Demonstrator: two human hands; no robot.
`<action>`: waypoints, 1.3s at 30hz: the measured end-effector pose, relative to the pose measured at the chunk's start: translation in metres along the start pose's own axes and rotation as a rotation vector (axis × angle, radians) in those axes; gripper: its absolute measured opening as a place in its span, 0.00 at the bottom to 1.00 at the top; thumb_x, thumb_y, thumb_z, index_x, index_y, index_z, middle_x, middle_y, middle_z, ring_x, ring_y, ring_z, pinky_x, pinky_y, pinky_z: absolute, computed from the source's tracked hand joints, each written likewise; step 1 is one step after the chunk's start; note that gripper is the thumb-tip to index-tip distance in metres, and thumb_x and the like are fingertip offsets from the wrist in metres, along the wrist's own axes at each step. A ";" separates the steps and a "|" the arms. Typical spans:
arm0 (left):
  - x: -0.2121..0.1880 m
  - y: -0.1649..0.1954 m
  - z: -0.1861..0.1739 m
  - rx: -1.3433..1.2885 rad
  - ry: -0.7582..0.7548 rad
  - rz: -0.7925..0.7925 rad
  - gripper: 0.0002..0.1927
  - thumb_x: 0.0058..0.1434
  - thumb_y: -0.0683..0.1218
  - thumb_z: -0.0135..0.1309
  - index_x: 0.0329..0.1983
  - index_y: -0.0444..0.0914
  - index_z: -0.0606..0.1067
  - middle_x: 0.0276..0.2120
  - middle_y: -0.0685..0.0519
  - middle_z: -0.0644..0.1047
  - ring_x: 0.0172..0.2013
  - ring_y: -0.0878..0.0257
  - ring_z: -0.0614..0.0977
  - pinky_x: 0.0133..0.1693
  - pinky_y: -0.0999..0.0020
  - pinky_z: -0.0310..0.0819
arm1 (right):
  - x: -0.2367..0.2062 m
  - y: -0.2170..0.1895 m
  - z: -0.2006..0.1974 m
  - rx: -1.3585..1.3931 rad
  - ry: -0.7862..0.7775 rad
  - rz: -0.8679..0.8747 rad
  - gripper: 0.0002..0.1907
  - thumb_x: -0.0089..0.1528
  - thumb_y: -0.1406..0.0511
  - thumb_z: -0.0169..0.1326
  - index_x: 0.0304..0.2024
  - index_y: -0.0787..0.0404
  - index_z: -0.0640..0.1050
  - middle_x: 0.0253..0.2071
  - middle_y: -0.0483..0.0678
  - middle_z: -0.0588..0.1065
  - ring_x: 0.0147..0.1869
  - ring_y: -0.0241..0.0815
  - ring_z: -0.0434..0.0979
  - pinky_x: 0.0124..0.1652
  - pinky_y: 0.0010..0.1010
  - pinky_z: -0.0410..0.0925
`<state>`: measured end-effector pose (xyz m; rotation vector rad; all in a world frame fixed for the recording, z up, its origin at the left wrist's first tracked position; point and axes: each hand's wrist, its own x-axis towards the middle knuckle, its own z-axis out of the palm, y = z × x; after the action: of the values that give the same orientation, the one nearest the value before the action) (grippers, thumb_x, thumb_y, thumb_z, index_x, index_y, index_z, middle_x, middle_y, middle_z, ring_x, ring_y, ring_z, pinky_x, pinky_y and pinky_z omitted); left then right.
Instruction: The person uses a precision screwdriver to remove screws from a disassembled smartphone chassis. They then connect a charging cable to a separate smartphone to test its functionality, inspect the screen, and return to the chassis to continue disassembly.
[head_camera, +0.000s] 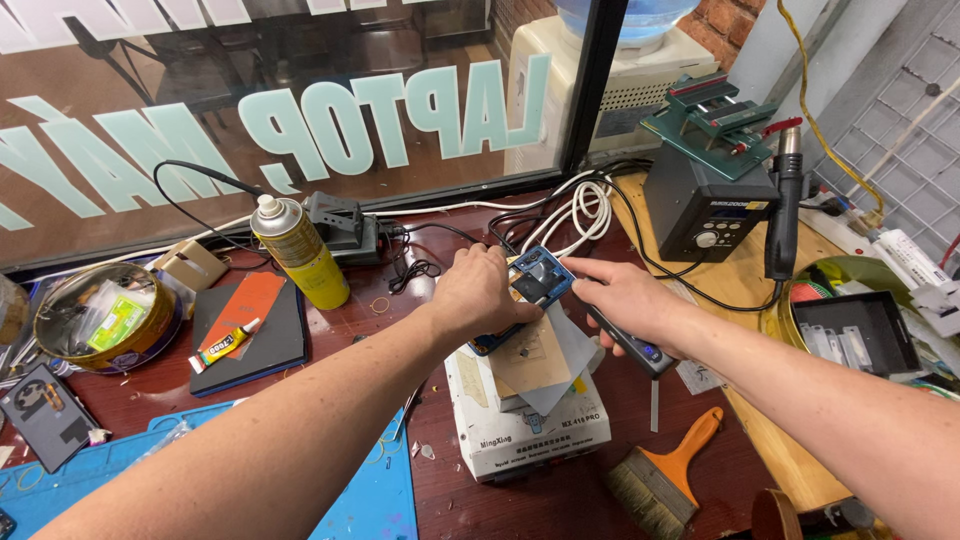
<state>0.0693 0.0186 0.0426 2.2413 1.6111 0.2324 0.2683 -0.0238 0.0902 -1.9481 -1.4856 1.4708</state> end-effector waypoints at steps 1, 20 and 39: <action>0.000 0.000 0.000 0.005 -0.002 0.001 0.46 0.42 0.64 0.71 0.52 0.27 0.71 0.51 0.36 0.74 0.56 0.44 0.73 0.57 0.56 0.73 | -0.001 -0.001 0.001 -0.037 0.001 0.010 0.26 0.68 0.57 0.45 0.70 0.34 0.69 0.26 0.45 0.70 0.20 0.35 0.70 0.21 0.29 0.69; -0.004 -0.010 -0.012 -0.175 0.090 -0.092 0.27 0.52 0.59 0.66 0.43 0.33 0.80 0.39 0.40 0.82 0.43 0.47 0.84 0.48 0.53 0.78 | 0.019 0.002 -0.018 0.134 -0.017 -0.123 0.33 0.66 0.56 0.52 0.73 0.47 0.61 0.34 0.49 0.76 0.26 0.37 0.75 0.24 0.30 0.72; -0.066 -0.023 -0.092 -0.033 0.006 0.237 0.11 0.63 0.47 0.47 0.39 0.35 0.75 0.29 0.41 0.81 0.34 0.45 0.84 0.41 0.52 0.77 | -0.015 -0.062 -0.046 -0.733 -0.156 -0.336 0.26 0.59 0.56 0.62 0.61 0.36 0.78 0.44 0.46 0.84 0.47 0.39 0.83 0.51 0.32 0.74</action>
<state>-0.0045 -0.0188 0.1232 2.4062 1.3327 0.3250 0.2735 0.0053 0.1632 -1.7931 -2.5418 1.0230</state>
